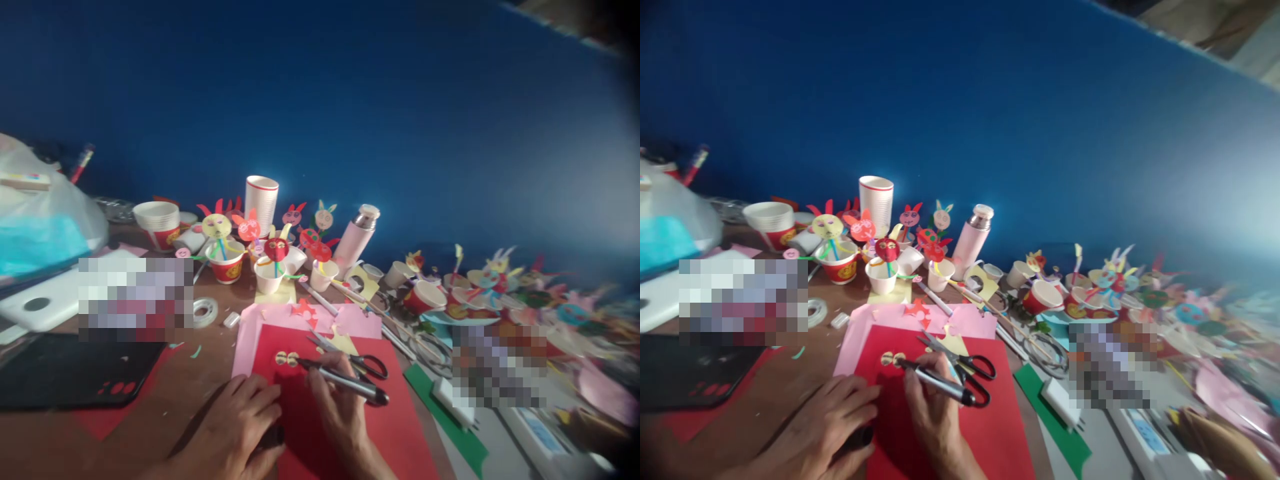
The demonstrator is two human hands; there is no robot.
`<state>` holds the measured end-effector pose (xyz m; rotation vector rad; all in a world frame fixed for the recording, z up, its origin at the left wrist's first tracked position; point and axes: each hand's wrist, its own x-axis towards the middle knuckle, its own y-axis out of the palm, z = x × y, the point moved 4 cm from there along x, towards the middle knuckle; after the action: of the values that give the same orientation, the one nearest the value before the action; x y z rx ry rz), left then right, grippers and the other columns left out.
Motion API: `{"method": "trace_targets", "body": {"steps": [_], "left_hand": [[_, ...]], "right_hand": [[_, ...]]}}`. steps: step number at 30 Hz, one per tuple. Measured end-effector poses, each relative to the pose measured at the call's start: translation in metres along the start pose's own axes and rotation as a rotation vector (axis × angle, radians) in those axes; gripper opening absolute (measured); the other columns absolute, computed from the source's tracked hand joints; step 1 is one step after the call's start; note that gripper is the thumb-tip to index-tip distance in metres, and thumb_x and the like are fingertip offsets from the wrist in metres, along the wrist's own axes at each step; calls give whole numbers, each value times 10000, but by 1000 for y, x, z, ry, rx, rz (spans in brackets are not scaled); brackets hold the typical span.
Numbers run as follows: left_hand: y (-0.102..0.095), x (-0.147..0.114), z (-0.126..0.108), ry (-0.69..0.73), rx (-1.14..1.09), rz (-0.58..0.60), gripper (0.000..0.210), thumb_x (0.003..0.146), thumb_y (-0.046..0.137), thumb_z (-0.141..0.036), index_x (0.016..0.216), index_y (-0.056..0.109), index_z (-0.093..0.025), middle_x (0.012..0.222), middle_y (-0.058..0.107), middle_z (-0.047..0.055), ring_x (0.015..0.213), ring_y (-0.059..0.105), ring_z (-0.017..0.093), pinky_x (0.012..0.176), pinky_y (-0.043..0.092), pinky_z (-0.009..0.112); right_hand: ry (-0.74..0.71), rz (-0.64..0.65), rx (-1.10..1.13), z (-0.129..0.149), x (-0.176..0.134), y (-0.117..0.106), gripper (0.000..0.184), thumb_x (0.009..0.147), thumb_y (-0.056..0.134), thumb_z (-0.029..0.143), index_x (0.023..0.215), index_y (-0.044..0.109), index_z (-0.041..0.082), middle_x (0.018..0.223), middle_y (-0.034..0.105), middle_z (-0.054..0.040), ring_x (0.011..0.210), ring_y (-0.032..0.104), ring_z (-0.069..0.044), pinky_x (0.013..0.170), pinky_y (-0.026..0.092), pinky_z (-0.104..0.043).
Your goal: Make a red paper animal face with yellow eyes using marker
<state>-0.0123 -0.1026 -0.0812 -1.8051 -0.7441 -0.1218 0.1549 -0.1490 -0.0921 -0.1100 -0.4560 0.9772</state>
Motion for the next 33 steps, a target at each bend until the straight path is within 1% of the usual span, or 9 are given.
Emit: {"method": "trace_targets", "body": {"steps": [2,4,6,9,14,18,22,27,33], "left_hand": [[-1,1,-1,5,-39,52,122,818,645,-257,927,638,-203,1071,669,35,945,563,232,888,426,391],[-1,2,-1,-19,-63,146,148,843,628,-283,964,635,-197,1106,654,45,956,545,241,890,422,413],[-2,3,-1,-40,-73,219,155,870,605,-297,986,632,-197,1113,647,47,968,532,248,893,418,432],[-3,4,0,-54,-77,261,172,891,587,-324,996,629,-195,1118,643,47,978,523,254,896,411,447],[-3,4,0,-52,-82,291,203,897,584,-342,1018,630,-185,1141,629,53,990,516,252,902,400,433],[-2,3,0,-56,-95,283,203,893,602,-348,1013,629,-187,1105,635,49,980,517,243,896,397,416],[-1,1,1,-59,-97,264,180,880,618,-335,983,625,-187,1116,625,45,987,513,240,914,387,416],[-1,0,1,-57,-90,258,197,888,604,-334,1027,618,-195,1149,616,51,1015,518,249,942,372,436],[-2,1,0,-74,-83,278,178,891,601,-327,1006,621,-192,1173,609,48,1029,513,243,956,373,429]], "right_hand": [[28,-35,51,0,1,-4,145,874,561,368,818,533,237,618,570,14,501,527,-150,450,431,-253],[25,-49,54,-2,3,-7,126,856,593,347,886,555,231,658,613,6,545,586,-172,504,479,-278],[-4,-25,20,-6,4,-9,134,850,610,320,926,578,215,720,645,-10,614,635,-193,572,514,-306],[-24,9,-36,-12,2,-9,129,859,611,306,935,600,202,774,662,-26,679,659,-211,620,525,-324],[17,11,-44,-13,-3,-6,116,877,593,346,877,583,231,716,652,-12,632,643,-207,599,515,-322],[-47,8,-122,-10,-5,-8,105,885,586,327,898,574,223,737,667,-18,655,656,-209,606,511,-320],[-96,49,-210,-10,-5,-9,92,890,581,301,931,567,220,762,672,-15,665,654,-187,595,512,-297],[-73,92,-150,-8,-7,-8,88,912,555,292,968,547,224,824,667,-24,705,650,-182,621,520,-295],[-79,73,-153,-1,-6,-7,99,924,528,293,974,555,212,785,660,-21,710,643,-184,639,505,-297]]}}
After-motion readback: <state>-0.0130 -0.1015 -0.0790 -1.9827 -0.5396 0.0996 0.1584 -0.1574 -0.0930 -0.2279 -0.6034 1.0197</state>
